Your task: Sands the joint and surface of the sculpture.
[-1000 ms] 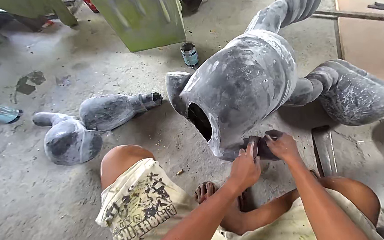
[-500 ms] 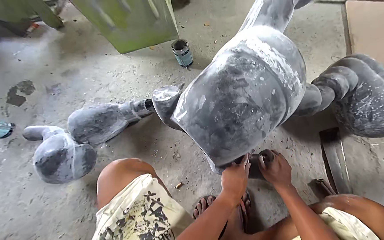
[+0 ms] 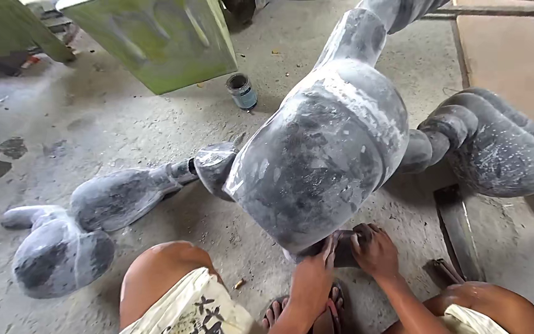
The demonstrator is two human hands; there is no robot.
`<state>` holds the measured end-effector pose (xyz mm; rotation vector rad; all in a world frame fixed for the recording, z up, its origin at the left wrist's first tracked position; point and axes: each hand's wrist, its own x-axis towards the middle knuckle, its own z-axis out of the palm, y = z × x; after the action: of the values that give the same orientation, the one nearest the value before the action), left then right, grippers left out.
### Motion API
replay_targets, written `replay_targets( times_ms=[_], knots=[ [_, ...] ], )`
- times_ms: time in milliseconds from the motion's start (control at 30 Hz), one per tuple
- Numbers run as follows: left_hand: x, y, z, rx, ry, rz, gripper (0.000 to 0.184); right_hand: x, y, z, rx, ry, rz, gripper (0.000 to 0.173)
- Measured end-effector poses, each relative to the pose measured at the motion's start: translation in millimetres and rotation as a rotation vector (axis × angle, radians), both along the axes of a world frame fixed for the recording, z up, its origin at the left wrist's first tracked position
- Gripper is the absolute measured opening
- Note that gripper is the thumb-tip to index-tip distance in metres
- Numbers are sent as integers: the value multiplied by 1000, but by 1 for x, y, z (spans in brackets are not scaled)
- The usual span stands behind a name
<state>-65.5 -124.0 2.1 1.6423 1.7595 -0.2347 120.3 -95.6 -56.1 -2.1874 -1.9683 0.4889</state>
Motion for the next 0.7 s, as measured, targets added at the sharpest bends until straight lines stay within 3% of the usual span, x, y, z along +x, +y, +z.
replay_targets(
  times_ms=[200,300,433,600,700],
  knots=[
    [17,12,-11,55,99,-37,54,-2,0,5,-60,-11,-15,43],
    [1,9,-2,14,28,-70,52,-1,1,5,-83,-8,-4,45],
    [4,9,-12,113,66,-88,52,-1,2,2,-62,-22,-22,45],
    [-2,9,3,-22,44,-85,53,-2,4,7,-131,-7,-8,45],
    [1,7,-9,62,66,-94,52,-2,10,16,-259,-33,4,49]
  ],
)
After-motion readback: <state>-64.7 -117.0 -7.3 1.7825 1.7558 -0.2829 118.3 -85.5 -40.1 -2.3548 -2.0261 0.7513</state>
